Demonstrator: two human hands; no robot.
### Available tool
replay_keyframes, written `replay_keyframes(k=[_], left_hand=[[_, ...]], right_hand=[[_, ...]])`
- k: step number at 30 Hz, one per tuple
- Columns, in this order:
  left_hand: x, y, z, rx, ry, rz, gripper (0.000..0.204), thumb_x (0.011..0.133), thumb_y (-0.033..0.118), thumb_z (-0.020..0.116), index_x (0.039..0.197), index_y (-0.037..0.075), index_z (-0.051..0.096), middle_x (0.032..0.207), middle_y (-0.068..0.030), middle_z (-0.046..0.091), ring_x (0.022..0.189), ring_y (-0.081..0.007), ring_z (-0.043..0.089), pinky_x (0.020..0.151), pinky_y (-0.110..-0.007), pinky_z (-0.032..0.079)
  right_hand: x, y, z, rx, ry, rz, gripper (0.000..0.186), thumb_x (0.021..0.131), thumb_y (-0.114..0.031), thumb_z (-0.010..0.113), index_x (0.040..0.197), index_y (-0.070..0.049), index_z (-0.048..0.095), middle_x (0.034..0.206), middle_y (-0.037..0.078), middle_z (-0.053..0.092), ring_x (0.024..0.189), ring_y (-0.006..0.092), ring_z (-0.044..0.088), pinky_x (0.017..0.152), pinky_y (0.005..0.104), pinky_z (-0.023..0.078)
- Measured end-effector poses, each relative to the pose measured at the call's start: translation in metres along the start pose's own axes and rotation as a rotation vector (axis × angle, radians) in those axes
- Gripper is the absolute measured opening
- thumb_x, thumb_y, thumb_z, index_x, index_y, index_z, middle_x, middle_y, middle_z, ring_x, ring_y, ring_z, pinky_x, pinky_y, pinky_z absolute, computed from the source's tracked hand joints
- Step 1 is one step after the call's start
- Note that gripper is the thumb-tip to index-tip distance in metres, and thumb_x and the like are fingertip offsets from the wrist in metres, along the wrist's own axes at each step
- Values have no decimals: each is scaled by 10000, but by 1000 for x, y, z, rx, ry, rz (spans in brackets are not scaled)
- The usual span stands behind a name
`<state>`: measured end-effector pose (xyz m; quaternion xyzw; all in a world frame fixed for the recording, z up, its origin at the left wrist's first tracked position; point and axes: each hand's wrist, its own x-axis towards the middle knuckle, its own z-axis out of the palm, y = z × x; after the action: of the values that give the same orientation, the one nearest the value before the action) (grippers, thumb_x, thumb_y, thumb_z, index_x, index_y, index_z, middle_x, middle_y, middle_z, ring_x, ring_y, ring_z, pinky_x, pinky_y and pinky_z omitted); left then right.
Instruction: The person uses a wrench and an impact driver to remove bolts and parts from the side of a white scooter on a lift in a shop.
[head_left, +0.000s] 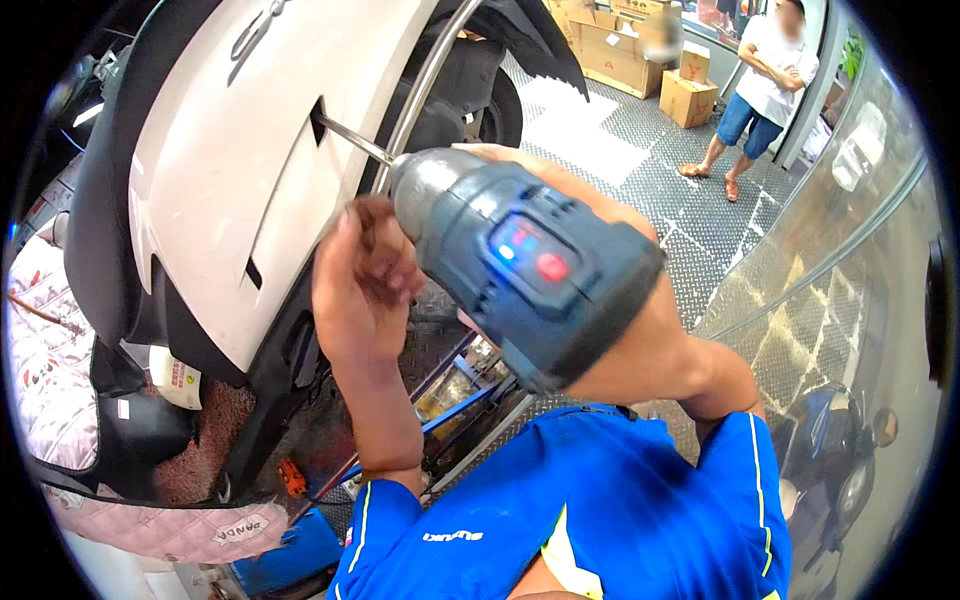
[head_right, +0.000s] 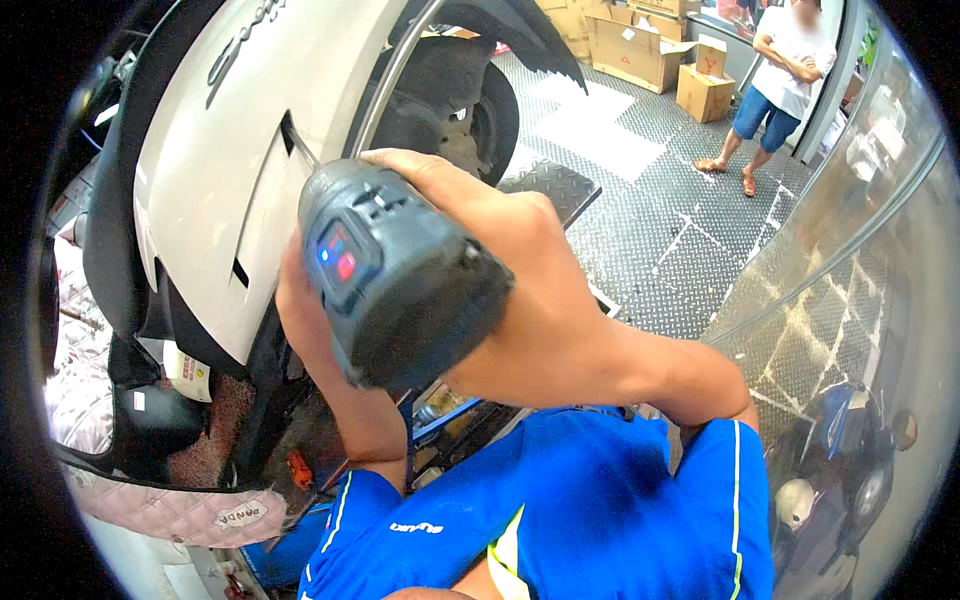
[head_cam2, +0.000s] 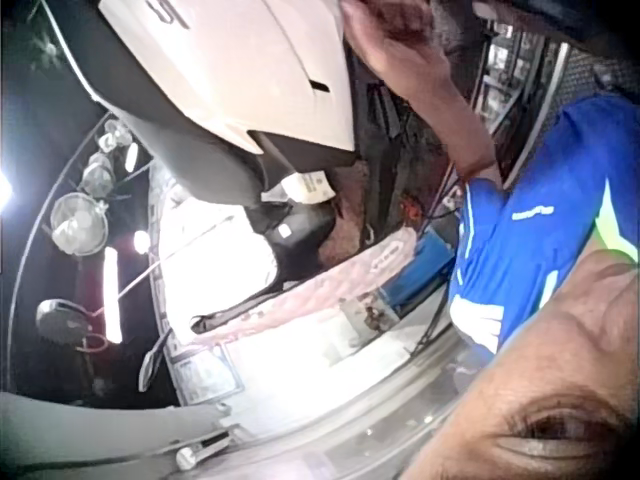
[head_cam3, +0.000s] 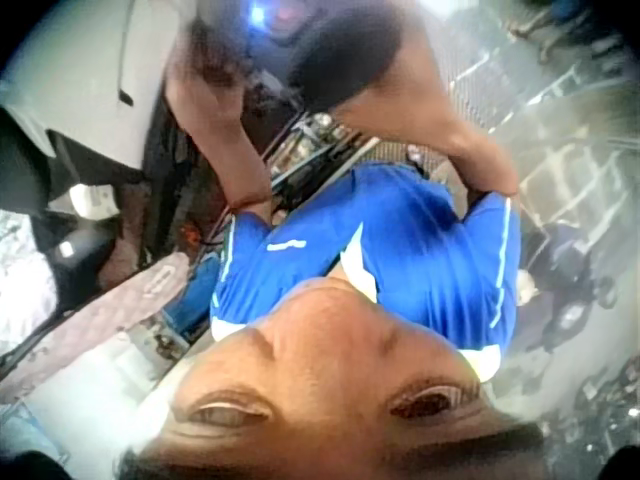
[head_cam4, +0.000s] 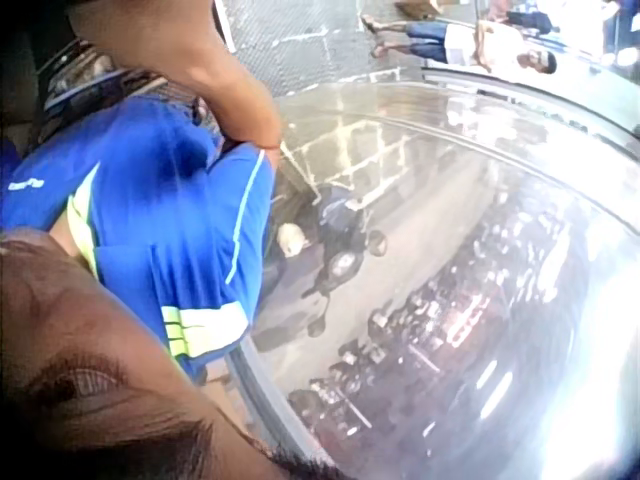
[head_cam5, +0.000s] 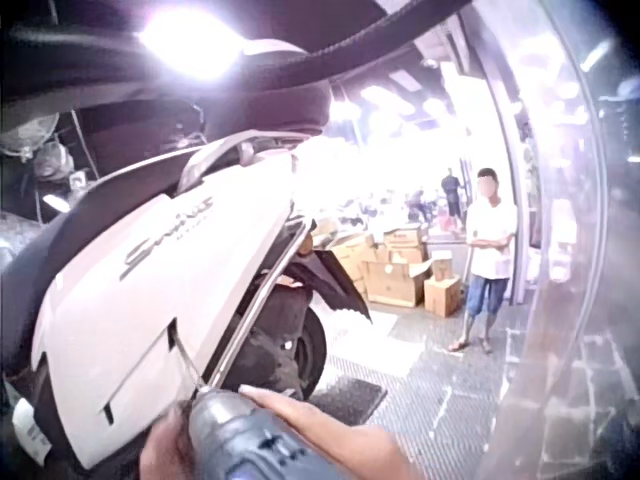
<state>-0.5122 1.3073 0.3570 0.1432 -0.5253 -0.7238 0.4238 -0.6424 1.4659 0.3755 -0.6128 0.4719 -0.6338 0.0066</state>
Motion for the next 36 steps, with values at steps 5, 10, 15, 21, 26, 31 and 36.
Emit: replay_keyframes(k=[5, 10, 15, 21, 26, 31, 36], left_hand=[[34, 26, 19, -91, 21, -31, 315, 1094, 298, 453, 1105, 21, 602, 667, 63, 368, 587, -53, 384, 523, -224, 309], [50, 24, 27, -159, 48, 11, 277, 1087, 235, 479, 1121, -14, 597, 658, 73, 383, 581, -49, 385, 535, -216, 311], [56, 20, 19, -228, 82, 22, 286, 1065, 233, 534, 1112, -39, 608, 651, 76, 392, 614, -48, 392, 562, -219, 306], [60, 12, 19, -307, 20, 8, 277, 1065, 234, 534, 1089, -30, 614, 662, 66, 390, 624, -52, 383, 569, -218, 311], [60, 16, 21, -248, 53, 27, 272, 1067, 238, 527, 1097, -21, 604, 671, 69, 382, 627, -50, 376, 580, -216, 310], [65, 7, 14, -278, -2, 77, 261, 1061, 240, 541, 1067, -12, 610, 668, 70, 376, 621, -51, 378, 569, -222, 308], [68, 3, 10, -323, 2, 65, 250, 1058, 233, 542, 1036, -6, 613, 668, 65, 368, 607, -60, 377, 567, -223, 323]], right_hand=[[15, 5, 15, 8, 95, -37, 641, 700, -76, 774, 1290, 65, 570, 1178, 274, 672, 1099, 416, 685, 919, 374, 550], [19, 6, 16, 43, 59, 15, 719, 711, -75, 817, 1356, 62, 529, 1192, 225, 681, 1090, 302, 684, 933, 341, 538], [18, 7, 19, -3, -24, 48, 764, 741, -94, 855, 1408, 40, 508, 1211, 141, 685, 1063, 159, 656, 950, 301, 516], [17, -5, 14, -108, -36, 64, 765, 752, -121, 868, 1406, 43, 507, 1284, 159, 658, 1108, 192, 663, 981, 318, 515], [22, 8, 17, -72, 4, -13, 773, 698, -86, 830, 1378, 71, 498, 1183, 248, 688, 1074, 315, 724, 911, 336, 550], [21, 11, 14, -52, -48, 37, 810, 726, -125, 861, 1423, 44, 484, 1197, 189, 682, 1058, 210, 685, 939, 322, 525], [14, 19, 13, -51, -86, 38, 847, 710, -123, 852, 1455, 25, 477, 1028, 136, 727, 853, 178, 710, 819, 291, 542]])
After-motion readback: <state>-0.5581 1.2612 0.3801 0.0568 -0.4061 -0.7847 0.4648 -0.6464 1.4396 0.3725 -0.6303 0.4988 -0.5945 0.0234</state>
